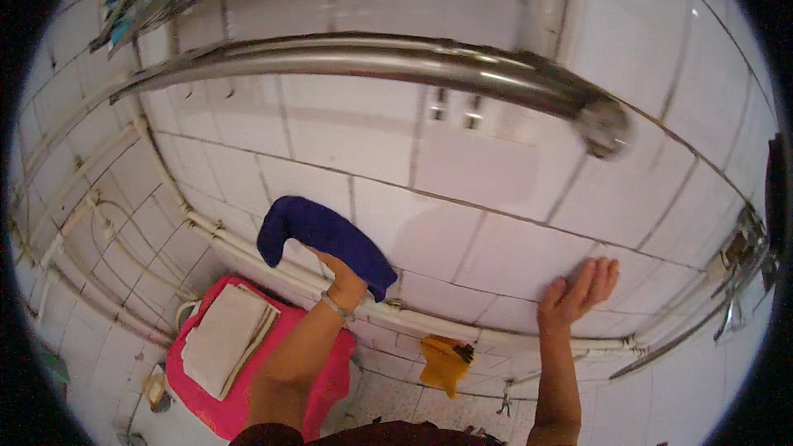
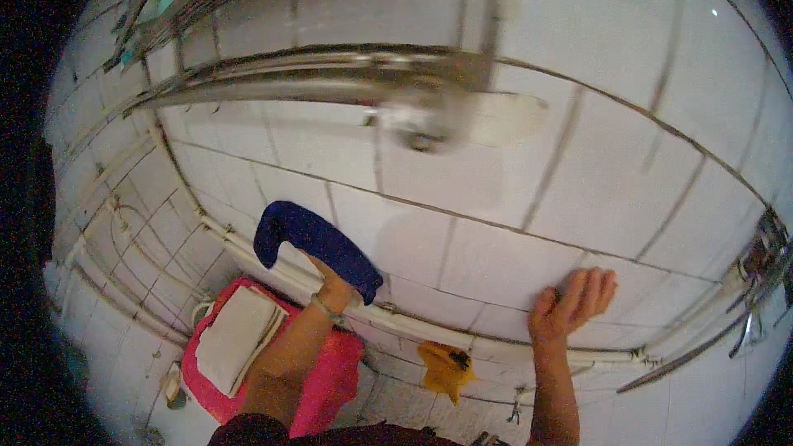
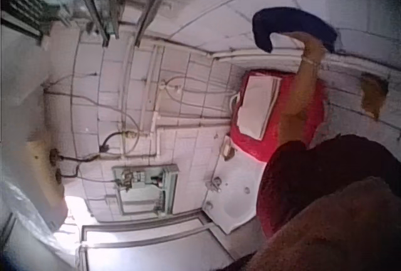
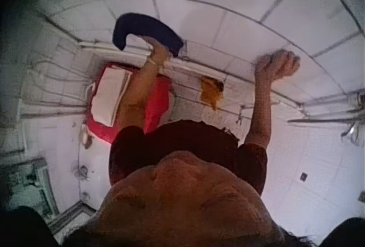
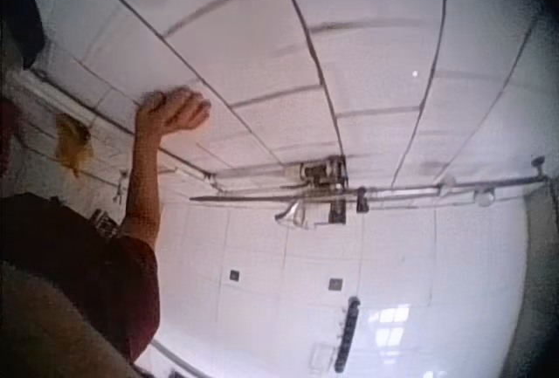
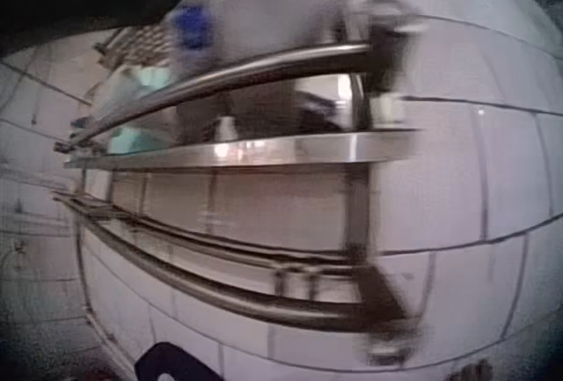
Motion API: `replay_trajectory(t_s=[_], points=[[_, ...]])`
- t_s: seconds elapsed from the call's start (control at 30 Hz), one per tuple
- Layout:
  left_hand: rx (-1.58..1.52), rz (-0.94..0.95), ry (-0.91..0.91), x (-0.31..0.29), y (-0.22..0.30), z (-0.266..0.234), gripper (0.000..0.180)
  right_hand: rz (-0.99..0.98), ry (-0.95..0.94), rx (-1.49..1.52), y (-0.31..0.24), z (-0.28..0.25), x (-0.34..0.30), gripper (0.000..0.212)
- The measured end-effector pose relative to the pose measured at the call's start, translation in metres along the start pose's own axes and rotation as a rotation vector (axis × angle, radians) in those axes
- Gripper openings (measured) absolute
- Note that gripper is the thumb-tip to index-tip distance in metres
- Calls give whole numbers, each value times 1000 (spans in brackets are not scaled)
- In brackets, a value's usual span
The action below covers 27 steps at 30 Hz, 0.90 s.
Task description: The person wipes the tiled walls and a metal towel rack with a blue cloth. They then move to the sink, wiping the basin and faucet area. The person picks up a soap dish and a bar of soap, briefly handling them before placing them back on the sink.
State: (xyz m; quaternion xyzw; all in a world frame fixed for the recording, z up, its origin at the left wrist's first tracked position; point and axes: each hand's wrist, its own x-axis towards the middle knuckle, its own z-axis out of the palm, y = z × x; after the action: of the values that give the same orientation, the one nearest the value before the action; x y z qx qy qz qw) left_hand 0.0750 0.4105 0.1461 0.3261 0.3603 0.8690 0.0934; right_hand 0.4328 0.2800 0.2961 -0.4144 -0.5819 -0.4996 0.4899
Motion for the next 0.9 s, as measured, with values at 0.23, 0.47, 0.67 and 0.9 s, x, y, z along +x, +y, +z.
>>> replay_trajectory(t_s=[0.23, 0.47, 0.67, 0.9], points=[[296, 233, -367, -91, 47, 65, 49, 118, -56, 429, 18, -26, -20, 45], [941, 656, -1303, -154, 167, 120, 35, 479, -136, 494, 41, -83, -72, 43], [455, 391, -1322, -210, 197, 173, 63, 684, -296, 444, 47, -113, -109, 36], [236, 1058, -1213, -195, 306, 285, 31, 777, -372, 411, 61, -135, -122, 32]])
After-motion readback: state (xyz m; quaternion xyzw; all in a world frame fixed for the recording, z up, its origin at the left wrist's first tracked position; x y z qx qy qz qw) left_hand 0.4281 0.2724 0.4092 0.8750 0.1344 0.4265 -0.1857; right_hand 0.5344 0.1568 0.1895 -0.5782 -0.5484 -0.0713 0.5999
